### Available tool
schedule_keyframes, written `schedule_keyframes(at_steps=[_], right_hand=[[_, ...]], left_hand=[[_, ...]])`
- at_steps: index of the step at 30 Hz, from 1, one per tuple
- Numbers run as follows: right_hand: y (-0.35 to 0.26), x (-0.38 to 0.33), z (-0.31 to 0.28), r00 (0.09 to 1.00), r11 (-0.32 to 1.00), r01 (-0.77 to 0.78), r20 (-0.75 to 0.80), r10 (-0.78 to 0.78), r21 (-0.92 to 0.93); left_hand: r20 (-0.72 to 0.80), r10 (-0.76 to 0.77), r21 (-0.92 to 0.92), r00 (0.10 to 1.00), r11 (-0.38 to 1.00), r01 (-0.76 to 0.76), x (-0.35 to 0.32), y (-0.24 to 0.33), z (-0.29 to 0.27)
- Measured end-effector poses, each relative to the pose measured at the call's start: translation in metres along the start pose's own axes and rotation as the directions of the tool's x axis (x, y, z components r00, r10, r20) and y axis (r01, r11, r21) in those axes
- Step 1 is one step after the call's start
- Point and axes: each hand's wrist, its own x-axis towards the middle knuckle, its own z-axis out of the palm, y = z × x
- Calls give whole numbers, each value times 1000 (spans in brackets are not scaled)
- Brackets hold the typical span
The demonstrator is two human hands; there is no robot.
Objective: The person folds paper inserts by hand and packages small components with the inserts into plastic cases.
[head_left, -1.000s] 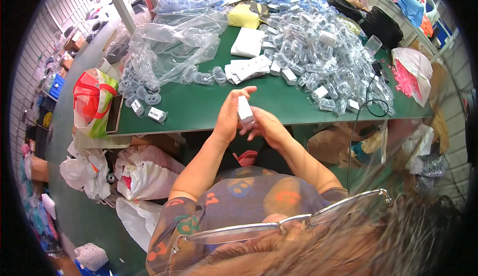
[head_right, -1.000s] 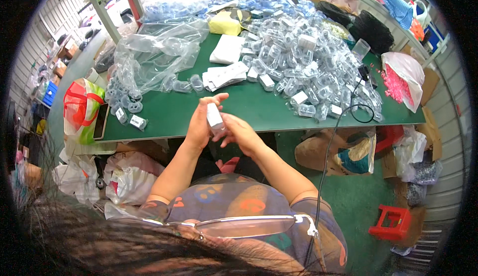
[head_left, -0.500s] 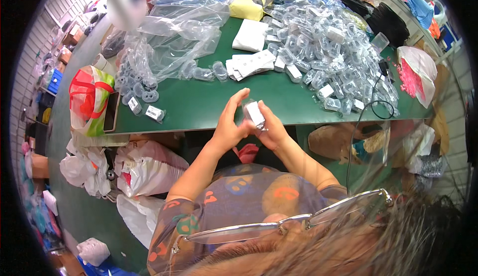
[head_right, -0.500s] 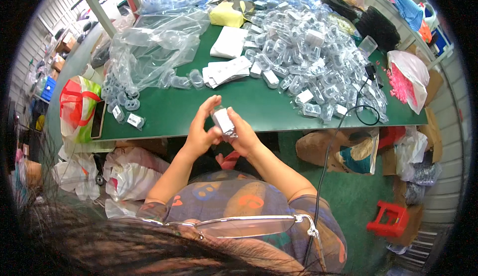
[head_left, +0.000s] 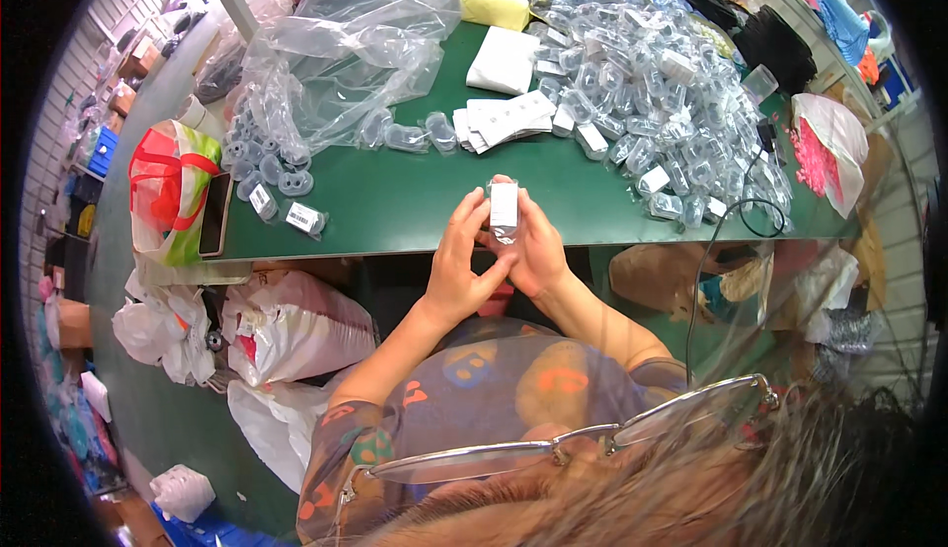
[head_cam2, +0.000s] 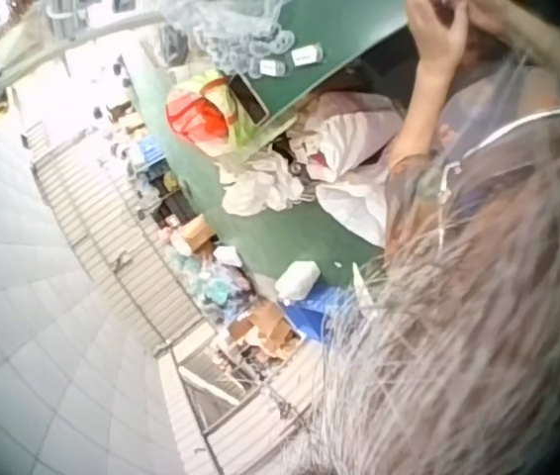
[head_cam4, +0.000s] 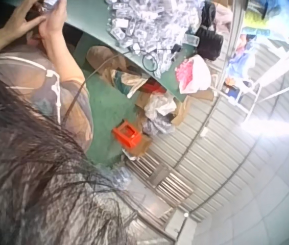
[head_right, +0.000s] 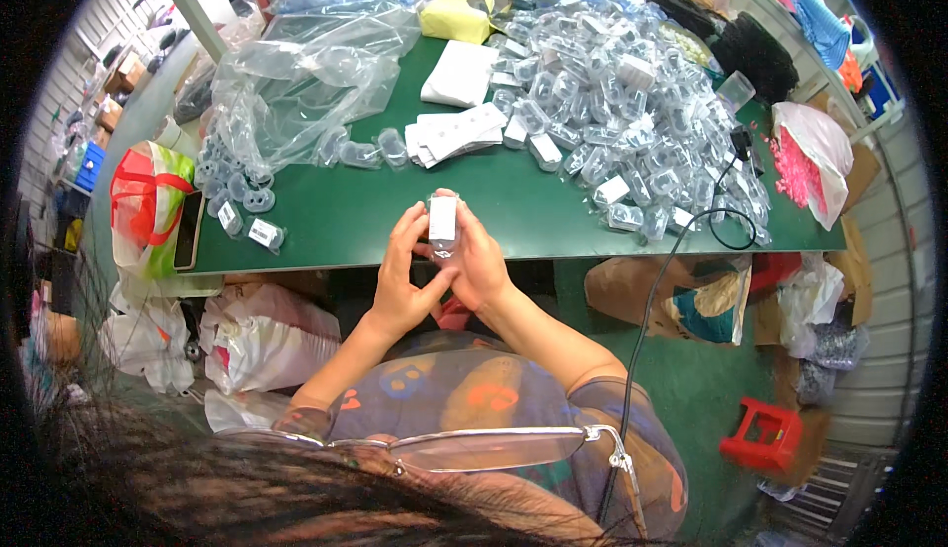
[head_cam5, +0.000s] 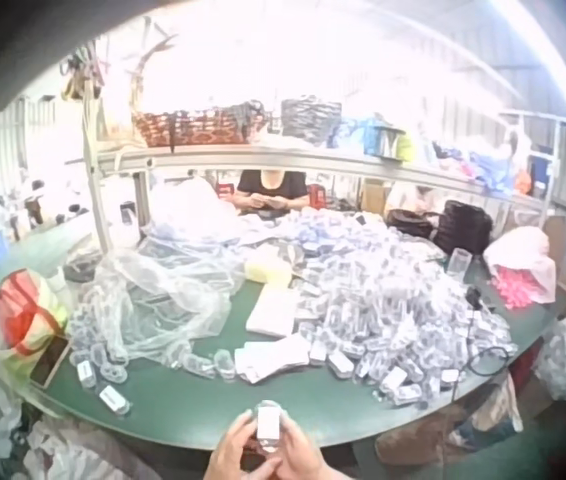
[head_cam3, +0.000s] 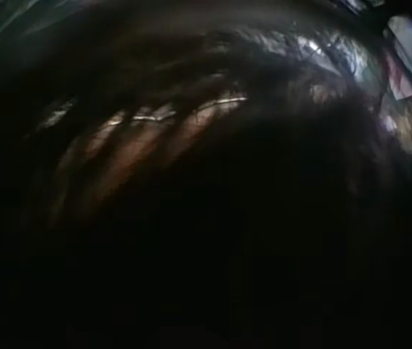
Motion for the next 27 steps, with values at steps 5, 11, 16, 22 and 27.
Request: schedule_keyframes(at_steps=[5, 11, 16, 22, 27], right_hand=[[7, 2, 1, 998, 999, -36, 47, 34, 30], [11, -2, -1, 999, 1000, 15, 42, -14, -27], [20, -5, 1, 992, 988, 104, 90, -93, -115], [26, -9, 2, 990, 981, 143, 40, -139, -130], [14, -10, 4, 997, 996, 76, -12, -77, -37]], left_hand=[[-48, -117, -184, 992, 977, 106, -1, -14, -1], [-55, -153, -256, 987, 957, 134, 3, 2, -2], [-65, -232, -327, 971, 924, 199, 1, 5, 0], [-110, -30, -103, 993, 994, 19, -5, -13, 0], [-120, -65, -154, 991, 987, 47, 5, -5, 6]])
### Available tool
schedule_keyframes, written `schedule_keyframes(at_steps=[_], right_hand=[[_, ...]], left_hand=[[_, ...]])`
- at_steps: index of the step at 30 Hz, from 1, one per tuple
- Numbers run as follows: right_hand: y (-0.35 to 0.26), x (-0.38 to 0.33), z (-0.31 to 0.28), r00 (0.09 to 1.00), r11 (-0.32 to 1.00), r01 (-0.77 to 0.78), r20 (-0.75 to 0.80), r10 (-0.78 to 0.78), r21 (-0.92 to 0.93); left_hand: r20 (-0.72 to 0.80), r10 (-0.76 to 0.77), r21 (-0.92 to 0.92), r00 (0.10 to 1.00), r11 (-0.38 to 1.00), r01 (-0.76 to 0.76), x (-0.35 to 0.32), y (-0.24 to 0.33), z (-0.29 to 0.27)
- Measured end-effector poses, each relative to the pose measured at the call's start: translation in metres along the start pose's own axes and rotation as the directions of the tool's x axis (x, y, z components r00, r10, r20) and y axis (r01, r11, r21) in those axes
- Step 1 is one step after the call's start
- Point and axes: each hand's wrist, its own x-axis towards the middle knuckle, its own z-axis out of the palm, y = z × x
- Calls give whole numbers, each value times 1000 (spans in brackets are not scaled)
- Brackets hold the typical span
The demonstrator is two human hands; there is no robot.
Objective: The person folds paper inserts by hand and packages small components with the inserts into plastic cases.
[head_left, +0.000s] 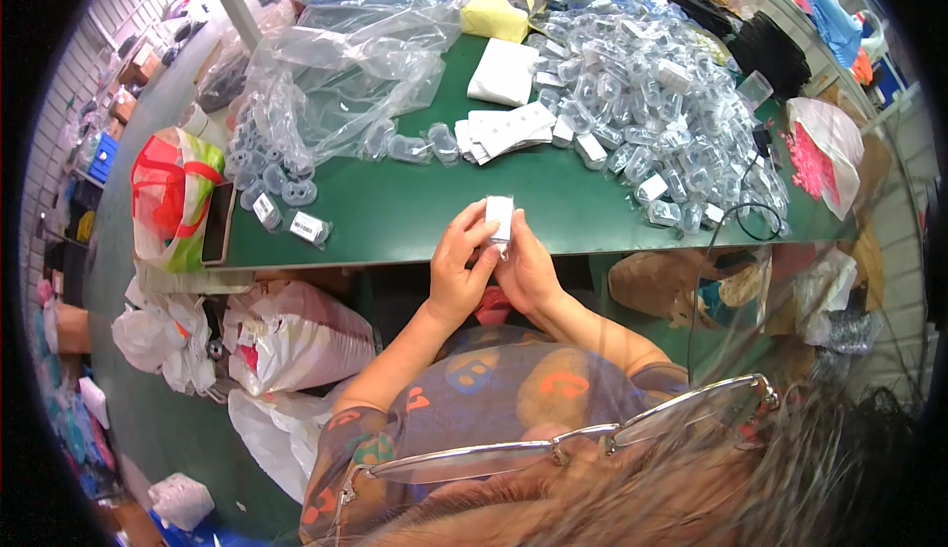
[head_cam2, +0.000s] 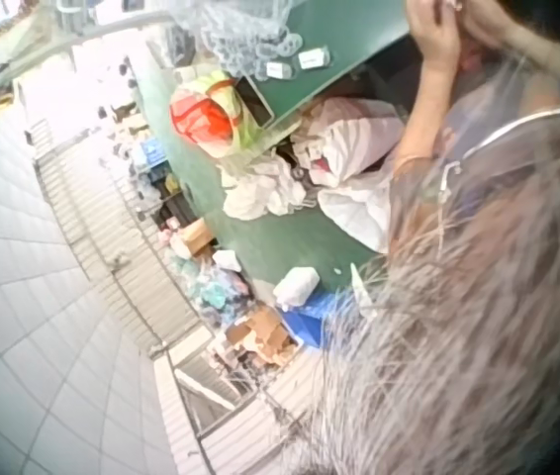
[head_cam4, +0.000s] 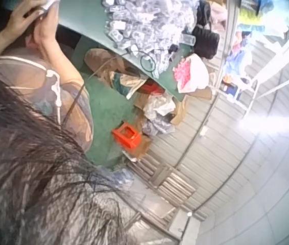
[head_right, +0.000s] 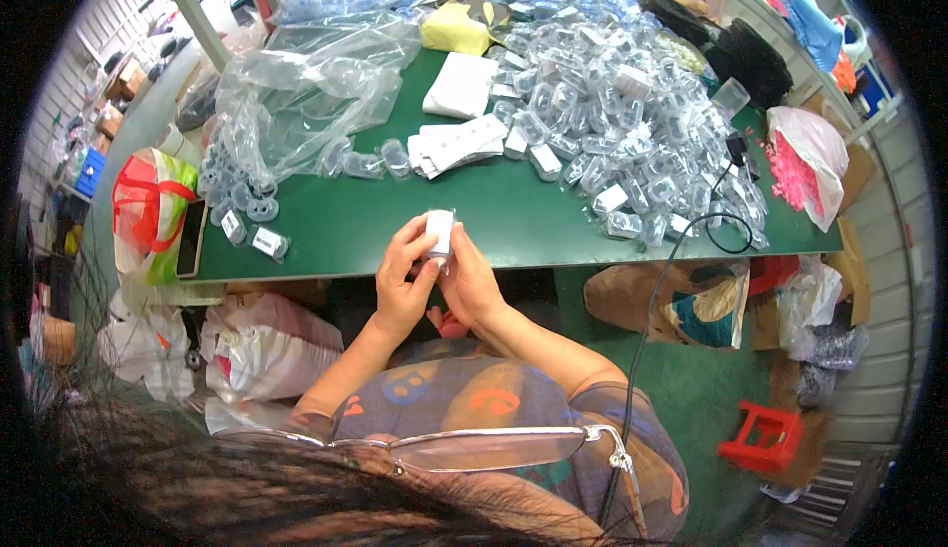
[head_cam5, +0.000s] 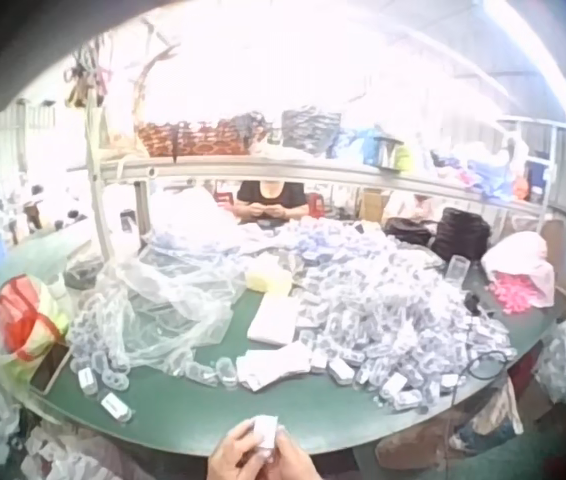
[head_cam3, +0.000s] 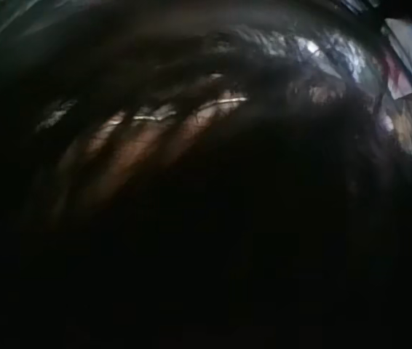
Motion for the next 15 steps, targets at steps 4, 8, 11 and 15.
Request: schedule_keyframes(at_steps=[4, 8, 11, 15], right_hand=[[-7, -1, -5, 998, 977, -47, 24, 53, -210], [-24, -5, -14, 990, 985, -135, 23, 139, -110], [-27, 5, -20, 993, 984, -109, 19, 113, -140], [-65, 52, -41, 999, 998, -26, -43, 23, -50]], left_hand=[[-98, 188, 181, 977, 969, -168, 1, 5, -2], [108, 468, 355, 877, 806, -474, 10, 13, -11], [116, 466, 343, 877, 810, -476, 12, 23, -14], [148, 462, 266, 875, 833, -485, 5, 34, -21]])
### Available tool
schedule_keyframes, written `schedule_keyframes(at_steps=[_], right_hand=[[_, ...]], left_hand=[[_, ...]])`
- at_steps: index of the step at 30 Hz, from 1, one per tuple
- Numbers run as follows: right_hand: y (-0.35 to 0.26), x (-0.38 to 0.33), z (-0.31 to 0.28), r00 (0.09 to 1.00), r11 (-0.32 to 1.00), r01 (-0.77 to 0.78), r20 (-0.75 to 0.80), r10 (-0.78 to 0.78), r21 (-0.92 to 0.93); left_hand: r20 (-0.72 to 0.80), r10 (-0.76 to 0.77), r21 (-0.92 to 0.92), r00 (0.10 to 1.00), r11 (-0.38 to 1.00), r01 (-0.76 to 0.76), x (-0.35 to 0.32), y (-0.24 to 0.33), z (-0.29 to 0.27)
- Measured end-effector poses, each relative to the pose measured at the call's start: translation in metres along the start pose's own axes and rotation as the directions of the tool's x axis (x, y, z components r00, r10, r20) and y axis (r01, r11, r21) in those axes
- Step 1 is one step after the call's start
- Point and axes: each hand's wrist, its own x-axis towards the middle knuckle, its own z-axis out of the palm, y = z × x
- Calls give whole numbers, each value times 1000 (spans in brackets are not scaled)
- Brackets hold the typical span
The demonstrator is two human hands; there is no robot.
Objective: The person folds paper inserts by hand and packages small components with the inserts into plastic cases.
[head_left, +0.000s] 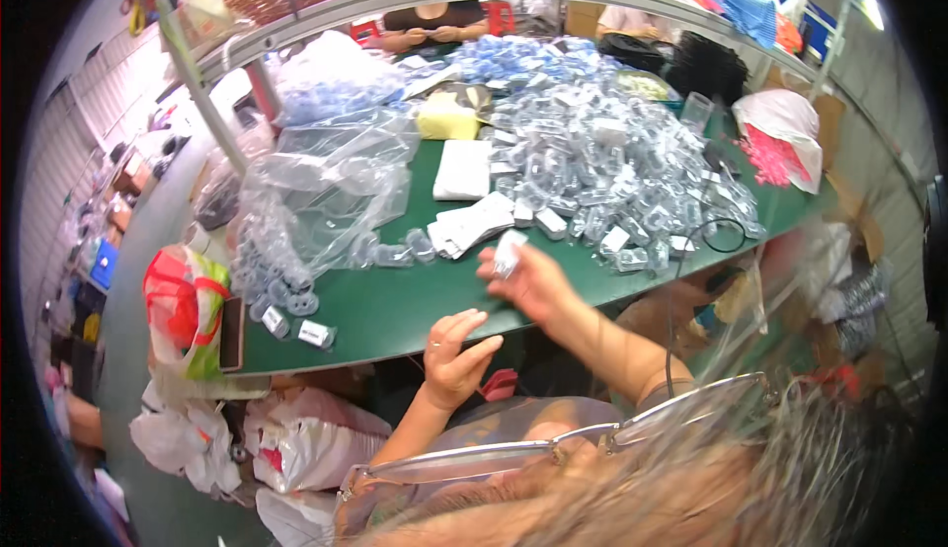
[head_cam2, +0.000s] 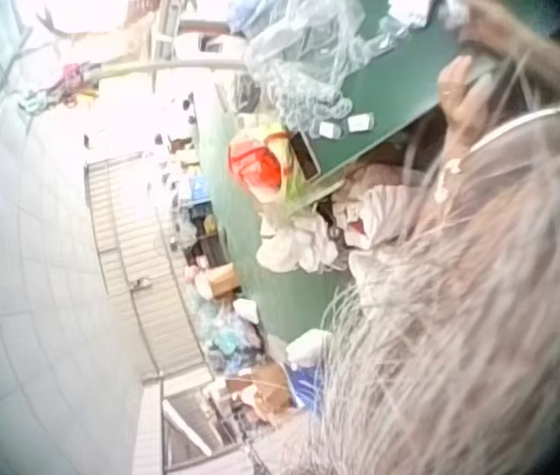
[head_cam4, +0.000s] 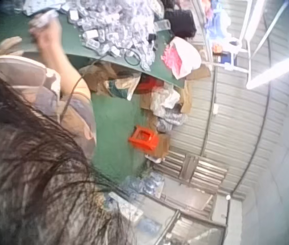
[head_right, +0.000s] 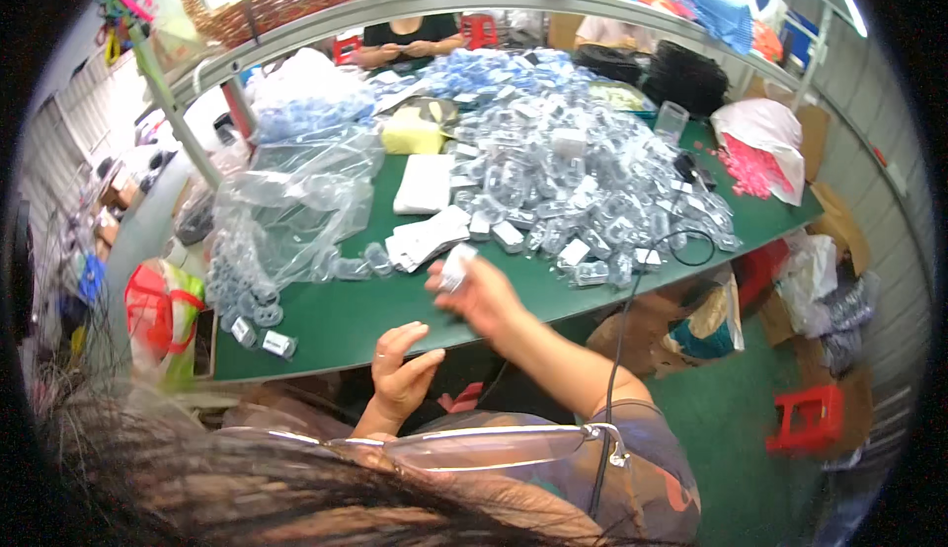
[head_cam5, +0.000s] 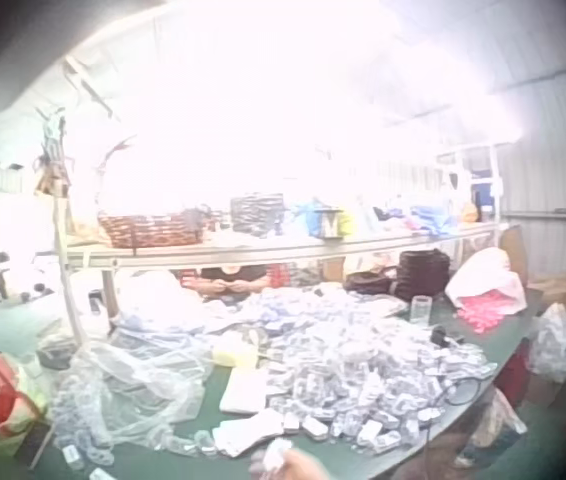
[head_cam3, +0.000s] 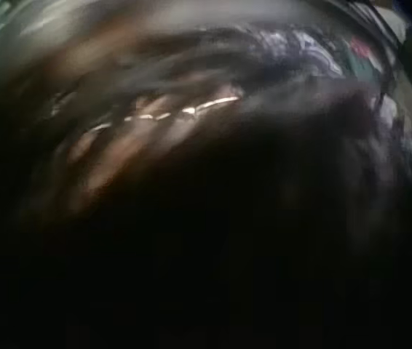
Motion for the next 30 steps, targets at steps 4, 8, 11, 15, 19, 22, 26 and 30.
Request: schedule_keyframes(at_steps=[4, 8, 11, 15, 19, 22, 26, 30], right_hand=[[-109, 53, -21, 962, 952, 271, -18, -271, 144], [-243, 117, -31, 876, 867, 472, 20, -481, 158], [-267, 135, -54, 917, 856, 364, 21, -399, 367], [-173, 114, -54, 943, 937, 315, 66, -327, 150], [-115, 83, -62, 972, 974, 222, 91, -216, -56], [-114, 61, -28, 961, 948, 240, 190, -201, -211], [-111, 62, -36, 961, 904, 237, 224, -163, -357], [-96, 42, -19, 952, 816, 231, 294, -79, -530]], left_hand=[[-55, -155, 4, 986, 988, 155, -5, -10, -7], [-96, -305, -75, 948, 951, 299, 0, -24, -18], [1, -184, 24, 983, 983, 184, 37, -36, -39], [53, -158, 238, 986, 961, 141, 72, -74, -78], [203, -366, 394, 908, 880, 267, 83, -120, -91], [365, -297, 350, 883, 922, 165, 80, -143, -74], [546, -194, 488, 815, 864, -122, 91, -144, -31], [610, -386, 438, 692, 892, 112, 93, -162, -26]])
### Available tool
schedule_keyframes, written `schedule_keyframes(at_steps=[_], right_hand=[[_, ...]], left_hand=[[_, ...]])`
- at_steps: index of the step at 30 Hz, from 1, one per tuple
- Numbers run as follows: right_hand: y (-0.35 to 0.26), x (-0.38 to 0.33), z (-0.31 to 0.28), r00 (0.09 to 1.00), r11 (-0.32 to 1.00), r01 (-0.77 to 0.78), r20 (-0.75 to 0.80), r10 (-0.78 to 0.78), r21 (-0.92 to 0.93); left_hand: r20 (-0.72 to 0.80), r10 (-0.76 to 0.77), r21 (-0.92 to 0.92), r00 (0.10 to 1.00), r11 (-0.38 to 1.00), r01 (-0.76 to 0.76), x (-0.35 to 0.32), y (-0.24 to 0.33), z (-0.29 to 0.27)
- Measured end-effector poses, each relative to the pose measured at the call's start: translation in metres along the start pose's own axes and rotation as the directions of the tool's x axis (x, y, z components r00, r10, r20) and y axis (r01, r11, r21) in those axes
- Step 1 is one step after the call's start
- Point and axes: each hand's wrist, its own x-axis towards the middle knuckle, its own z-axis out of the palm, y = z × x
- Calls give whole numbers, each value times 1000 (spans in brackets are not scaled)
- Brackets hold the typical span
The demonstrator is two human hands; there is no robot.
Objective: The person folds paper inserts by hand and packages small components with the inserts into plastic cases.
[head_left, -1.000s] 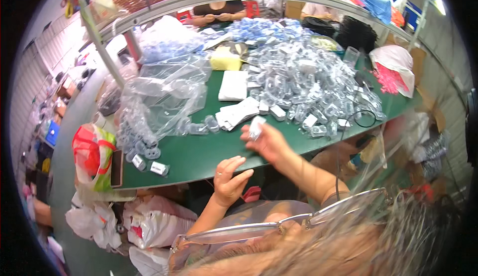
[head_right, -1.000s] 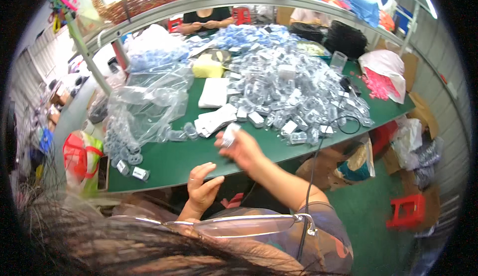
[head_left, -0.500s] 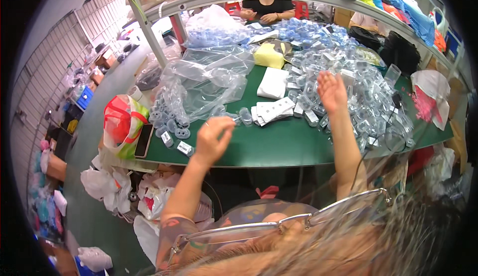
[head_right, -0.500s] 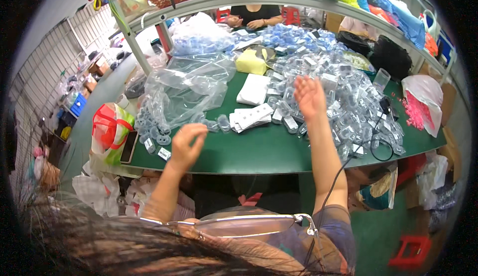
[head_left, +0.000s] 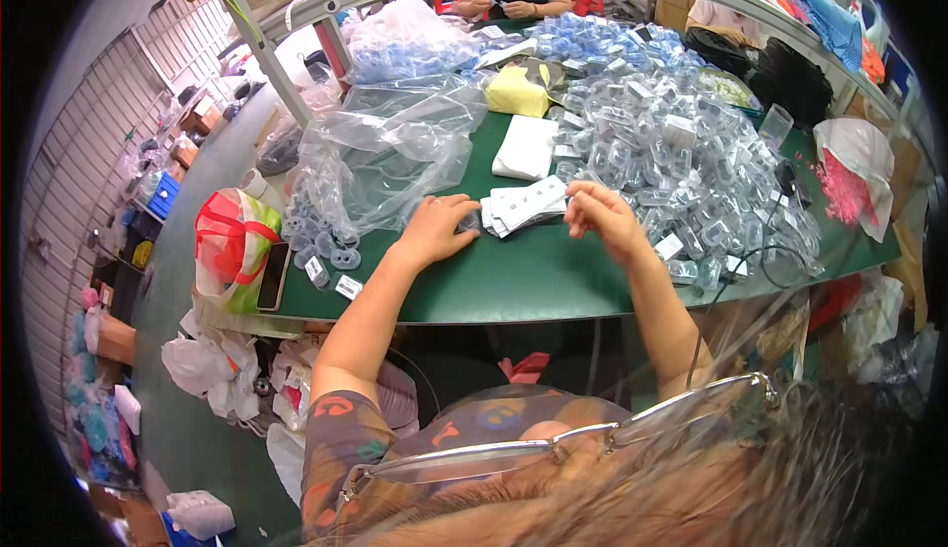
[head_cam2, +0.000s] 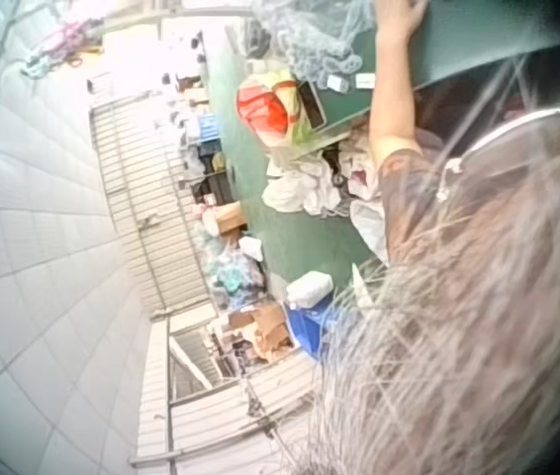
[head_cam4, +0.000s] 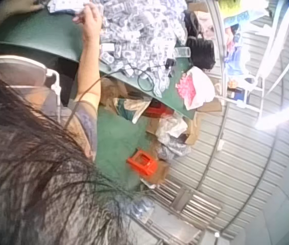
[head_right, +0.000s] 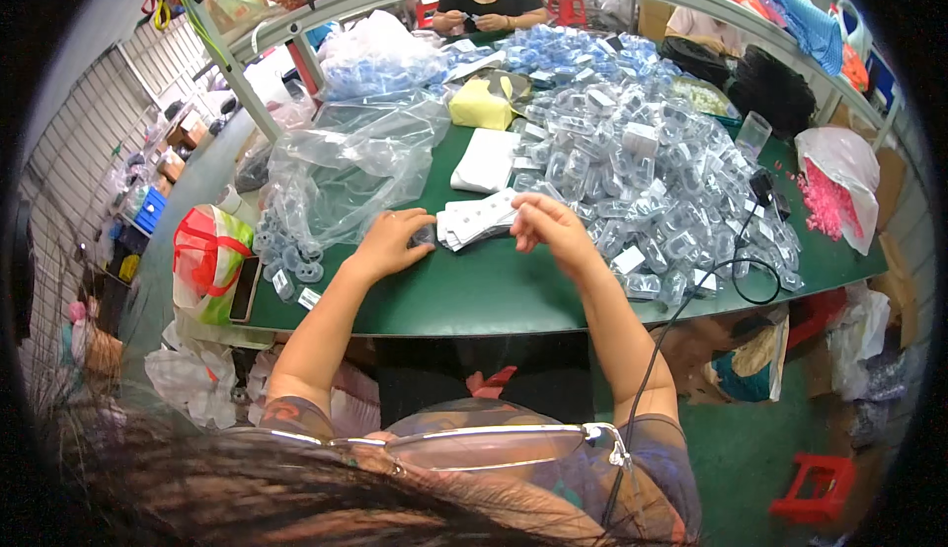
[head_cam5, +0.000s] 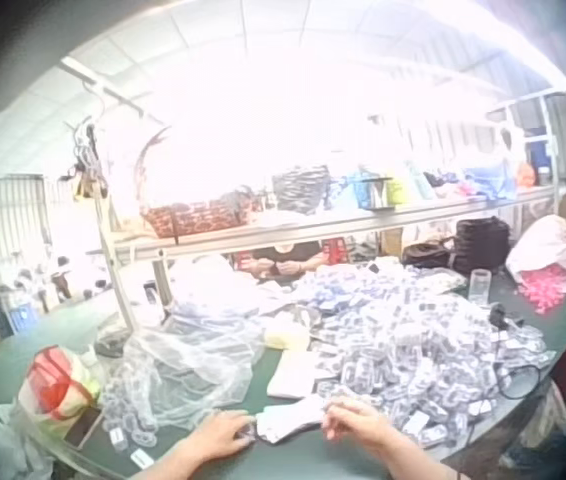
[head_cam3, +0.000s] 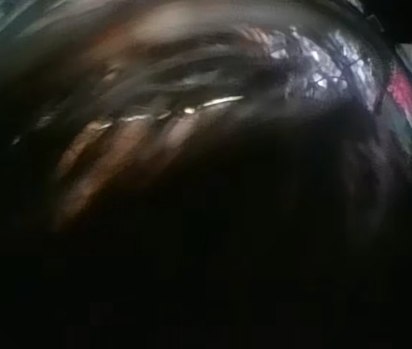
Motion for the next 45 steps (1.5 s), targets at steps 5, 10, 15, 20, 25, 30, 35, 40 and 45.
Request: schedule_keyframes(at_steps=[5, 10, 15, 20, 25, 30, 35, 40, 45], right_hand=[[7, -11, 29, 971, 707, 198, 40, -234, -679], [10, 10, 69, 875, 11, 314, 284, -392, -949], [25, 27, 76, 878, -231, 286, 351, -324, -930], [29, 29, 72, 864, -209, 374, 422, -276, -904], [25, 36, 63, 859, -153, 411, 438, -264, -899], [22, 41, 59, 834, -156, 476, 501, -233, -865], [13, 52, 49, 837, 34, 526, 510, -198, -850], [12, 59, 47, 827, 54, 548, 532, -181, -835], [9, 62, 43, 829, 157, 557, 534, -169, -815]], left_hand=[[-338, -113, -207, 934, 977, 44, -29, 42, -9], [-322, -262, -37, 910, 964, 265, -77, 81, 29], [-546, -283, -81, 789, 955, 286, -85, 82, 43], [-481, -290, -211, 827, 954, 212, -94, 72, 50], [-477, -294, -234, 828, 951, 203, -94, 72, 51], [-494, -308, -261, 813, 944, 199, -94, 72, 50], [-482, -315, -280, 818, 940, 197, -95, 71, 50], [-475, -314, -294, 822, 937, 189, -96, 70, 52], [-468, -314, -311, 826, 933, 178, -96, 71, 49]])
